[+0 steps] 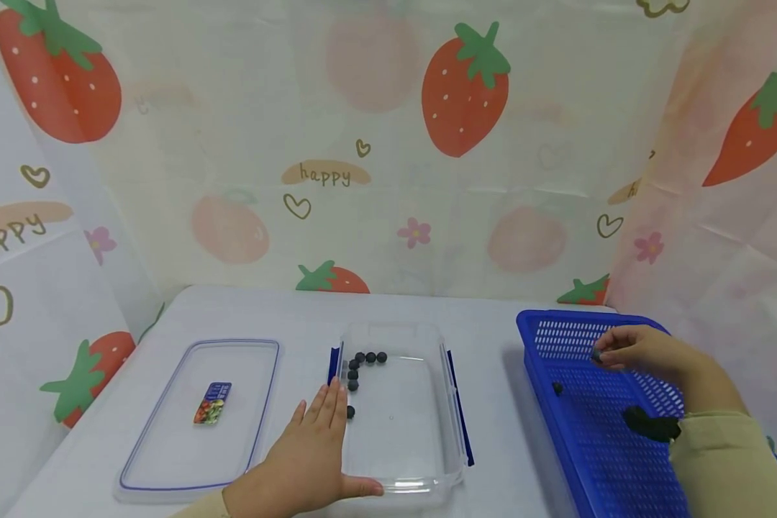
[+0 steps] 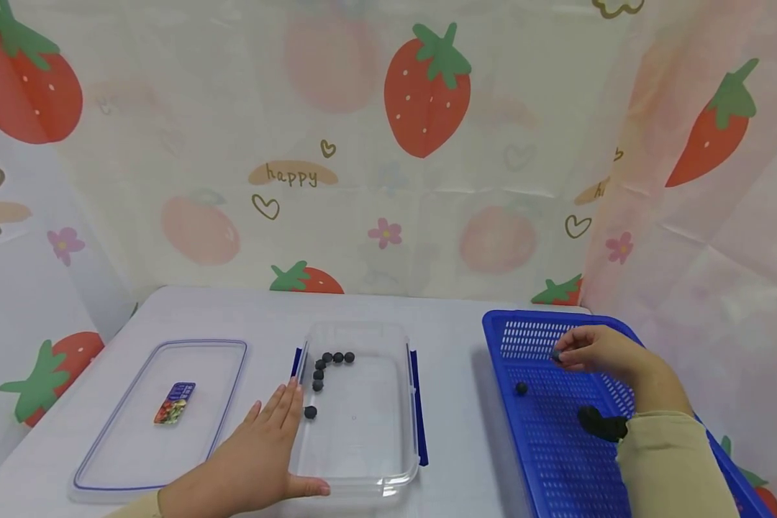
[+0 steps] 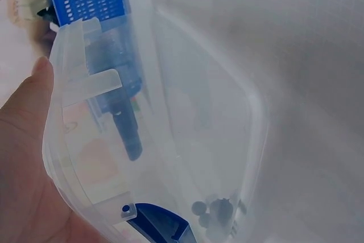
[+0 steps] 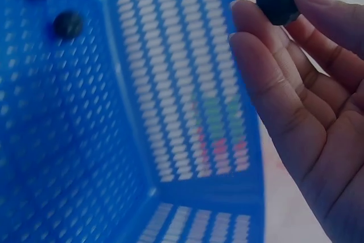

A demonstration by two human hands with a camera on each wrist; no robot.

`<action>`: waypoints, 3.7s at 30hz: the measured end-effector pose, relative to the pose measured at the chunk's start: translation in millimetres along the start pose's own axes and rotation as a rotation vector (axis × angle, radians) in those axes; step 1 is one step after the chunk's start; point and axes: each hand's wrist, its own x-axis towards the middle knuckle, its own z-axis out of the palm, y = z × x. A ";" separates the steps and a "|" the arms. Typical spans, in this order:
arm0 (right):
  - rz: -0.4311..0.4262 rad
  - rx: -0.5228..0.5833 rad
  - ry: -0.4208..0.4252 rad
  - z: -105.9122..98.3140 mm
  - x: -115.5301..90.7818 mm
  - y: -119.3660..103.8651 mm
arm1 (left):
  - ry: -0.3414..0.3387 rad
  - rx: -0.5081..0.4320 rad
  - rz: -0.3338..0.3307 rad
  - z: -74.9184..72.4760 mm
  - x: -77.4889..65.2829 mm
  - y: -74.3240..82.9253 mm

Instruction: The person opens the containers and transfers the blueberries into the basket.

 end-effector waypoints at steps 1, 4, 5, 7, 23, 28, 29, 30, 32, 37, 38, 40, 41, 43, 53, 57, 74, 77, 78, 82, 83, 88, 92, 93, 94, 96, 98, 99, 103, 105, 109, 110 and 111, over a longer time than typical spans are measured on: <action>0.015 0.011 -0.004 -1.5 -2.2 4.2 | -0.001 0.001 0.000 0.2 -0.1 0.1; 0.038 0.038 -0.033 -4.6 -7.2 17.0 | -0.004 0.002 -0.001 0.9 -0.2 0.3; 0.043 0.051 -0.045 -5.6 -8.3 21.1 | -0.005 0.001 -0.002 1.0 -0.2 0.4; 0.055 0.072 -0.071 -6.7 -9.7 28.5 | -0.006 0.000 -0.003 1.3 -0.2 0.4; 0.289 0.066 -0.061 -3.1 -11.8 56.1 | -0.004 -0.010 -0.009 2.2 0.6 -0.7; 0.330 0.054 -0.018 -3.4 -13.9 61.3 | -0.002 -0.010 -0.006 2.4 0.9 -0.7; 0.337 0.052 -0.008 -3.3 -14.7 61.3 | -0.001 -0.012 -0.006 2.5 0.8 -0.7; 0.339 0.048 -0.004 -3.4 -15.6 61.4 | -0.002 -0.011 -0.006 2.3 0.8 -0.6; 0.345 0.051 0.004 -3.6 -16.9 60.6 | -0.002 -0.015 -0.006 2.3 0.8 -0.8; 0.345 0.063 0.030 -4.1 -19.7 57.1 | 0.000 -0.017 -0.004 2.5 0.7 -0.9; 0.344 0.065 0.036 -4.3 -20.2 56.5 | 0.001 -0.016 -0.003 2.7 0.7 -1.0; 0.334 0.065 0.040 -5.7 -21.1 56.2 | 0.003 -0.014 -0.002 2.9 0.8 -1.2; 0.327 0.066 0.039 -6.7 -21.7 55.9 | 0.004 -0.014 -0.002 3.1 0.8 -1.2; 0.318 0.062 0.038 -9.1 -22.5 54.7 | 0.003 -0.015 -0.002 3.3 1.0 -1.4; 0.147 0.093 -0.024 -23.6 -18.8 23.4 | -0.007 -0.018 -0.008 3.1 1.5 -1.4; 0.061 0.079 -0.033 -22.2 -10.7 1.1 | -0.002 -0.019 -0.007 3.0 1.1 -1.3; -0.088 0.025 -0.091 23.8 52.7 -79.4 | -0.019 -0.010 -0.009 1.1 1.1 -1.2; -0.099 0.040 -0.081 37.9 64.7 -91.8 | -0.021 -0.009 -0.011 2.0 1.9 -2.0; -0.097 0.041 -0.075 43.0 68.9 -95.7 | -0.018 -0.008 -0.010 2.2 2.1 -2.2; -0.108 0.028 -0.076 63.7 87.5 -108.6 | -0.009 -0.010 -0.009 3.0 2.1 -2.5; -0.112 0.029 -0.085 68.7 92.2 -111.2 | -0.006 -0.011 -0.009 3.2 2.2 -2.6; -0.149 0.028 -0.145 92.7 113.6 -121.6 | -0.004 -0.021 -0.009 4.2 2.2 -2.4; -0.158 0.043 -0.182 110.8 126.8 -129.3 | 0.003 -0.020 -0.011 4.1 2.1 -2.0; -0.159 0.041 -0.187 115.2 129.5 -131.4 | 0.005 -0.018 -0.013 3.8 2.1 -1.9; -0.157 0.045 -0.193 119.5 132.6 -132.8 | 0.008 -0.016 -0.015 3.6 2.1 -1.8; -0.151 0.057 -0.206 128.5 138.5 -135.8 | 0.009 -0.011 -0.018 3.3 2.4 -1.5; -0.151 0.060 -0.218 137.9 143.8 -138.8 | 0.004 -0.010 -0.023 2.8 2.6 -1.1; -0.155 0.063 -0.225 142.9 146.2 -140.5 | 0.001 -0.011 -0.025 2.5 2.7 -0.9; -0.171 0.065 -0.234 163.9 154.2 -147.4 | -0.005 -0.013 -0.028 1.8 2.9 -0.3; -0.178 0.071 -0.235 174.4 157.3 -150.2 | -0.006 -0.014 -0.027 1.8 3.0 -0.1; -0.178 0.092 -0.253 195.7 163.5 -154.8 | -0.002 -0.013 -0.026 2.2 2.6 -0.3; -0.172 0.095 -0.261 201.3 165.2 -155.8 | 0.000 -0.012 -0.025 2.3 2.4 -0.5; -0.166 0.096 -0.272 207.1 167.1 -156.5 | 0.003 -0.011 -0.024 2.2 2.1 -0.7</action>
